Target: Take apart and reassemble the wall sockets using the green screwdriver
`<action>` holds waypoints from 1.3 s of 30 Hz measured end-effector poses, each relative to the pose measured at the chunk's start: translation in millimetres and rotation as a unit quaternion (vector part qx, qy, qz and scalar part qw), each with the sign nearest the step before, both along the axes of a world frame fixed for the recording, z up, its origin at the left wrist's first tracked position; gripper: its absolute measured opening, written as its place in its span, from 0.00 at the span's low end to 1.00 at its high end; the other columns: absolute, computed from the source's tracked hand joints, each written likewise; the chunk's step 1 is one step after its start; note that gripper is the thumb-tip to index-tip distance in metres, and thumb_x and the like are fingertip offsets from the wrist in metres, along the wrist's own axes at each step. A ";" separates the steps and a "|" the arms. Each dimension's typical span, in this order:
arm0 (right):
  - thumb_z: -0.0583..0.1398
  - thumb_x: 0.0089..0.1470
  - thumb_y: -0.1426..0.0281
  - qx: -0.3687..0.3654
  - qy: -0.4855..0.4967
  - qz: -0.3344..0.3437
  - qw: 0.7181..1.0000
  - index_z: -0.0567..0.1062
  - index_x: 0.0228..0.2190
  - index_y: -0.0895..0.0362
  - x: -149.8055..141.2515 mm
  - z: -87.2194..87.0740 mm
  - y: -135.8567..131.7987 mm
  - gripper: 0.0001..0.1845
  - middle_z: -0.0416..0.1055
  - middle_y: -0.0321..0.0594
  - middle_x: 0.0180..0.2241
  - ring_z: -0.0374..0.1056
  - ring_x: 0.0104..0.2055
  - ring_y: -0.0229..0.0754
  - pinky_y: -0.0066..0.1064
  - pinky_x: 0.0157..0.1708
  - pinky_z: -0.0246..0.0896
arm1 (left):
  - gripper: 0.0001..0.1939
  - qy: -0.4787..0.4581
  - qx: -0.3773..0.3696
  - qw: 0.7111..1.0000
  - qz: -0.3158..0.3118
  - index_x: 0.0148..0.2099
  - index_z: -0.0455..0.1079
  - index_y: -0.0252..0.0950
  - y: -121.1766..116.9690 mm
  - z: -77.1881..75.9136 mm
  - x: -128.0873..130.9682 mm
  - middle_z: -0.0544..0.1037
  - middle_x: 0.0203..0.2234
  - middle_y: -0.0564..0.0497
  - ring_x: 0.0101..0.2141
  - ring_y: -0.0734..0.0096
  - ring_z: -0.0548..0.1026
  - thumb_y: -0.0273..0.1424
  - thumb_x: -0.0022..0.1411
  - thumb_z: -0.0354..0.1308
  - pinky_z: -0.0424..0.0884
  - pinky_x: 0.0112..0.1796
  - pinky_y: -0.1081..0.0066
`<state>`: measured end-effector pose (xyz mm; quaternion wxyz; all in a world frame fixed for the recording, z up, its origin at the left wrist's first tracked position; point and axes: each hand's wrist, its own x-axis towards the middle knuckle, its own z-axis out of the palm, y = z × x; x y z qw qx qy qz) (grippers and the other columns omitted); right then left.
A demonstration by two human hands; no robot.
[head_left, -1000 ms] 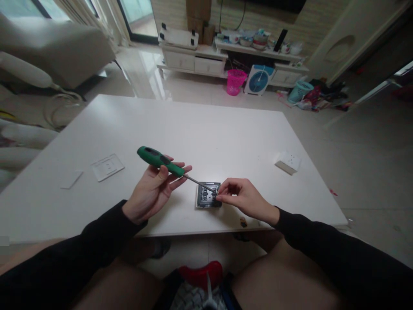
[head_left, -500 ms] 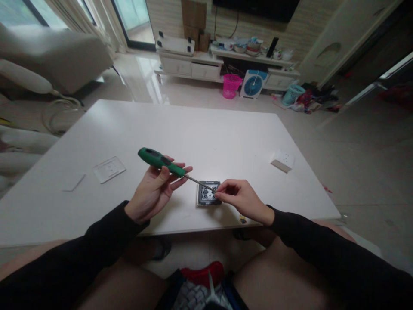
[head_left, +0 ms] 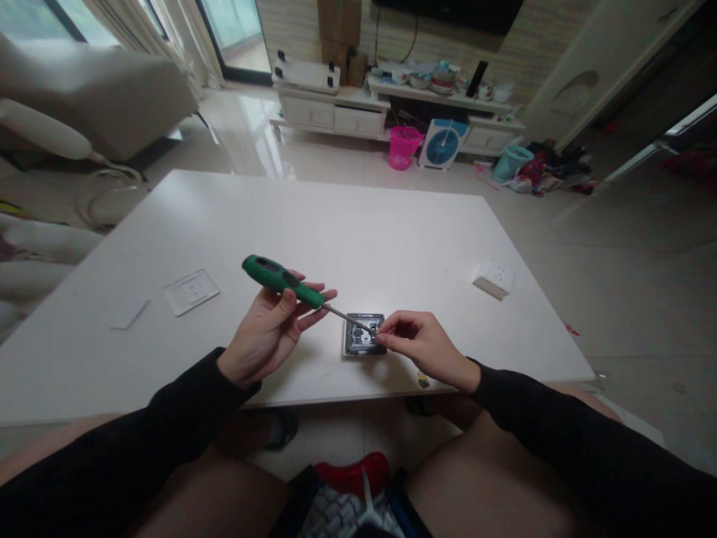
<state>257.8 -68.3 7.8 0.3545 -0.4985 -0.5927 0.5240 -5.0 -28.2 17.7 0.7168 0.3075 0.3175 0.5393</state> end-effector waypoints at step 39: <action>0.71 0.54 0.62 -0.038 0.026 0.038 0.998 0.77 0.34 0.55 -3.0 -6.0 -1.1 0.12 0.74 0.34 0.30 0.68 0.32 0.38 0.32 0.34 0.63 | 0.24 0.026 0.004 1.000 -0.005 0.46 0.73 0.41 -1.3 0.5 1.5 0.86 0.40 0.51 0.46 0.56 0.86 0.40 0.52 0.79 0.82 0.48 0.60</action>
